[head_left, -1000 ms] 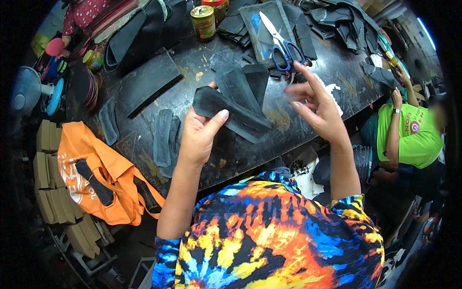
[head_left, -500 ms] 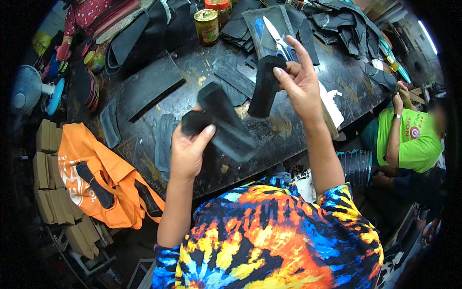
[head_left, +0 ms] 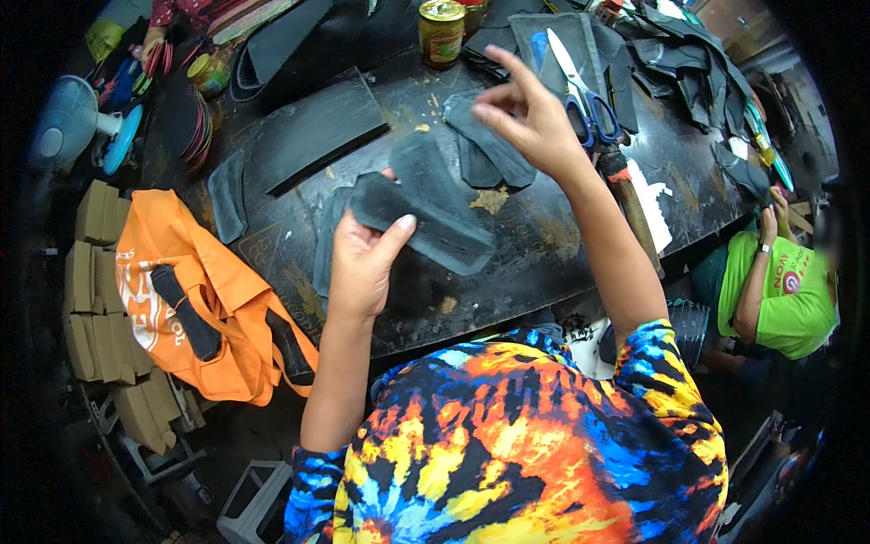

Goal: The person repeatedly rubs small black rubber pieces on a workbench surface, then picks up and places them back down. The person also wipes the workbench with their hand and handles a small yellow container. The actions are repetitive and do not show a clear final state.

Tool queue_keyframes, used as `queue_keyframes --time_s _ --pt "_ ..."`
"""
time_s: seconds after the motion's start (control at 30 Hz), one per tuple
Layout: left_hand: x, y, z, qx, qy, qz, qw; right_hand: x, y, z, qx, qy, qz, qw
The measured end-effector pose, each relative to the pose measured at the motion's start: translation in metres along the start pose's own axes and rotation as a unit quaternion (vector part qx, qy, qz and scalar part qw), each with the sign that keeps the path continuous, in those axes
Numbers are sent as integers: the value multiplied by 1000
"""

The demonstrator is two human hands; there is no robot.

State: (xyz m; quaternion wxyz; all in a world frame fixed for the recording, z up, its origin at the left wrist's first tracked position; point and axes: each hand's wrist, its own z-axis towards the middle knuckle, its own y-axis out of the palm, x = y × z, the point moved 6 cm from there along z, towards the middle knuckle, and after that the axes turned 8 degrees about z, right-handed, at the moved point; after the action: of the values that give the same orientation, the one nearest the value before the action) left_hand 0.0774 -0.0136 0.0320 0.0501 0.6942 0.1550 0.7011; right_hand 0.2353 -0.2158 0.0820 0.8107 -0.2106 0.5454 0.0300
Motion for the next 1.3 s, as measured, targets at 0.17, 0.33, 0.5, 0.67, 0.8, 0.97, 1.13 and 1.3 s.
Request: queue_keyframes --time_s 0.17,0.33,0.5,0.67,0.8,0.97,1.13,1.3 --pt "-5 12 8 -6 23 28 999 -33 37 -40 -65 23 135 988" --pt "3 -8 -11 60 47 40 996 -66 -37 -35 169 -124 200 957" --pt "11 -35 -12 99 54 35 993 -64 -64 -14 45 -62 191 979" --pt "6 -25 -6 74 74 9 994 16 -10 22 -2 68 -45 997" --pt "4 -18 0 82 67 12 994 4 1 4 52 -9 -91 994" --pt "3 -2 11 62 56 -27 996 -50 59 -46 -196 -4 52 979" --pt "-6 13 -8 -62 -78 -61 993 -44 25 -33 -109 15 73 991" --pt "-6 0 -6 18 -40 -91 995 -4 -10 -15 19 20 105 994"
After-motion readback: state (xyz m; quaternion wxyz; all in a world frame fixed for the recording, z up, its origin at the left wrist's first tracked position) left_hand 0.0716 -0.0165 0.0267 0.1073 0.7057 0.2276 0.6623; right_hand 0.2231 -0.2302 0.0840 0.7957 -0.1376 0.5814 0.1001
